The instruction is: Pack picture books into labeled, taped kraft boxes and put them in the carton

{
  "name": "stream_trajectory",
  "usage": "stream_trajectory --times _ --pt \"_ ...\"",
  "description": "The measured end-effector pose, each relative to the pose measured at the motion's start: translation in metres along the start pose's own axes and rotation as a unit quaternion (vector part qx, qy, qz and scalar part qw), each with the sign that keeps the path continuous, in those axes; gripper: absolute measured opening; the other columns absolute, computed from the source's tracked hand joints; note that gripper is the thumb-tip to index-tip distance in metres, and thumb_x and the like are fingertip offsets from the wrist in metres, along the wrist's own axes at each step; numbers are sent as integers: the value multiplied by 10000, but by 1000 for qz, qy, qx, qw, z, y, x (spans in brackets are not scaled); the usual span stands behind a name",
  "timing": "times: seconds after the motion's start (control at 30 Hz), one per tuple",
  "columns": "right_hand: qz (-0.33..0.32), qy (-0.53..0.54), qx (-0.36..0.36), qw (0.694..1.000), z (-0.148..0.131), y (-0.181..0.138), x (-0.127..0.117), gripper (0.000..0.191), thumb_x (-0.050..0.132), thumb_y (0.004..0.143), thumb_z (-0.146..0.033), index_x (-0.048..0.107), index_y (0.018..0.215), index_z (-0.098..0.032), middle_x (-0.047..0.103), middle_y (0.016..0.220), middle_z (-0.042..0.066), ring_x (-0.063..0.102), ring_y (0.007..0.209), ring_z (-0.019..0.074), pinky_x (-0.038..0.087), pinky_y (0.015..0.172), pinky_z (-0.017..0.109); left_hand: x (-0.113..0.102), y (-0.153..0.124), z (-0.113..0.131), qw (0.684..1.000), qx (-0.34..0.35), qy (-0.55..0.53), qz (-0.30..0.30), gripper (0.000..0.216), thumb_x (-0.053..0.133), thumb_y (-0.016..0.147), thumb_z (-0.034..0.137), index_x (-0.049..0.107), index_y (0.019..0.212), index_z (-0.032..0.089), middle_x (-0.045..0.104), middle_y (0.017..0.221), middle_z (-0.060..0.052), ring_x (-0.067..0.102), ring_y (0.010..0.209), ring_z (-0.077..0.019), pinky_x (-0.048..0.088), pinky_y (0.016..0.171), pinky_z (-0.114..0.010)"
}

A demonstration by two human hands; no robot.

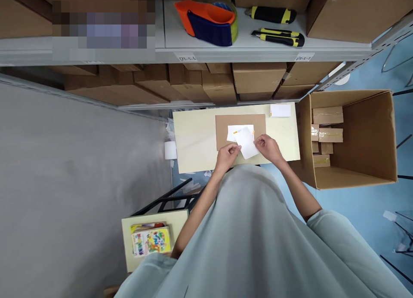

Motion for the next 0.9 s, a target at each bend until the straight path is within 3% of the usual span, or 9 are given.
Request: stream_trajectory --times 0.13,0.43,0.9 --pt "-24 -28 -27 999 1 34 6 128 660 921 -282 644 800 -247 722 916 33 664 804 199 524 794 331 12 14 -17 994 -46 -100 -2 394 841 803 591 750 786 208 746 830 -52 633 701 -172 535 716 -320" --pt "-127 -86 -96 983 1 107 21 108 675 909 -226 690 802 -210 682 971 63 622 830 199 509 838 342 29 30 -36 986 -92 -118 75 308 804 892 471 763 795 182 767 774 -51 651 593 -150 513 645 -310" --pt "-136 -95 -118 979 8 126 27 120 636 923 -276 718 858 -217 655 882 39 596 858 219 479 810 334 34 42 -46 974 -90 -168 122 305 836 883 461 766 786 180 792 760 -59 726 633 -185 561 715 -322"
Point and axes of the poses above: each hand's wrist, its own y-axis towards the middle knuckle, its own x-axis out of the palm, z = x × y, the point moved 7 cm from there along y, towards the middle knuckle
